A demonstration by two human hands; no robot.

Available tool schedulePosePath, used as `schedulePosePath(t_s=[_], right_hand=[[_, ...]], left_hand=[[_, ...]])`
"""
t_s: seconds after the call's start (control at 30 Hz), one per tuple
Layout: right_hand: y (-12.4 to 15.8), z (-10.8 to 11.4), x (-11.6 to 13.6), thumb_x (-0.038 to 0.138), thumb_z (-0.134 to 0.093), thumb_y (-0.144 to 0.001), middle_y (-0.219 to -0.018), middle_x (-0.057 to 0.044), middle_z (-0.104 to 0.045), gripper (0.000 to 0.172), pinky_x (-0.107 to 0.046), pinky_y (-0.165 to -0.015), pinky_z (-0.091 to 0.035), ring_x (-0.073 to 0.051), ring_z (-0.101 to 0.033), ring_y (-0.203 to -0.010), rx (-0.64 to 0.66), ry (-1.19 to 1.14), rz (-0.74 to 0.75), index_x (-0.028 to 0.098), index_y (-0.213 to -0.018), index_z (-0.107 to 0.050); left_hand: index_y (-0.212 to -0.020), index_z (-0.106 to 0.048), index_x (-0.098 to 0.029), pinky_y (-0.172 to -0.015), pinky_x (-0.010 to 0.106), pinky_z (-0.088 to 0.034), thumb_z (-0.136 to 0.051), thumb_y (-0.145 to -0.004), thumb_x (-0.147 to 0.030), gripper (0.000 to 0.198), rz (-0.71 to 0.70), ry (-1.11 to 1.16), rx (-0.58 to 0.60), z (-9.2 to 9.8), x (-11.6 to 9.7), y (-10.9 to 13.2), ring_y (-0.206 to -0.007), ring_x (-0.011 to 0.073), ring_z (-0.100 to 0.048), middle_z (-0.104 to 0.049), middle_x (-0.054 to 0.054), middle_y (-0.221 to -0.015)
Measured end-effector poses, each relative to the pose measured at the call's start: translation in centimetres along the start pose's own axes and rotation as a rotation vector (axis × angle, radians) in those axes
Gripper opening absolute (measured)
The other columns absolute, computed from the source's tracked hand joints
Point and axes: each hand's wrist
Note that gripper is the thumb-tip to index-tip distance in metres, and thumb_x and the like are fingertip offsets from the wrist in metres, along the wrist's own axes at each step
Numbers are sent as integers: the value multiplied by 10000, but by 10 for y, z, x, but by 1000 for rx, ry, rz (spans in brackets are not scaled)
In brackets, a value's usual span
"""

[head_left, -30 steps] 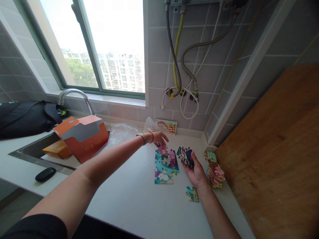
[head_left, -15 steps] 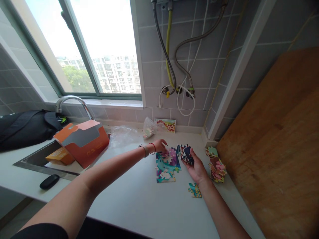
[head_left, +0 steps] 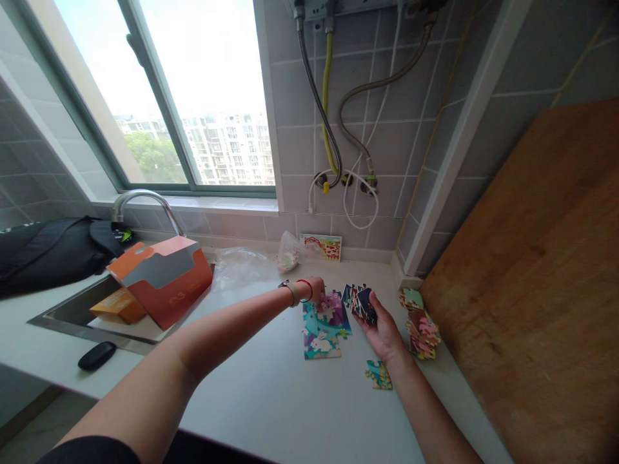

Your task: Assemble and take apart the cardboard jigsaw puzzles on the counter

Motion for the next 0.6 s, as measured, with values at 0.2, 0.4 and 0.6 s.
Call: schedulePosePath(t_s=[0.2,0.4,0.6], right_hand=[[1,-1,1,401,-964,-592,-873,-24,-799,448,-322,-713,-628,-189,-728,-775,-6,13,10,186,-920,-748],[3,-2,6,402,-944,-627,-921,-10,-805,410,-307,-737,-629,-177,-736,-817,-1,13,11,210,-931,-747],[3,-3,4,409,-951,-610,-903,5,-806,415,-303,-732,-634,-177,-742,-825,4,43,14,228,-919,-742]], left_hand=[[-857,-757,-165,-936,403,-547,-970,-476,-213,439,-34,-25,14,7,-12,3,-1003,345,-697,-758,111,-958],[-1161,-665,-150,-926,435,-568,-689,-952,-340,283,-57,75,77,21,-1,10,-1049,241,-665,-676,92,-1182],[-1170,-651,-144,-828,389,-600,-664,-972,-346,284,-34,182,187,26,35,13,-946,200,-684,-685,79,-1114]])
Point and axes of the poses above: each hand's wrist, its own y-axis away from the middle knuckle, its own z-axis out of the back of the hand, x = y × z
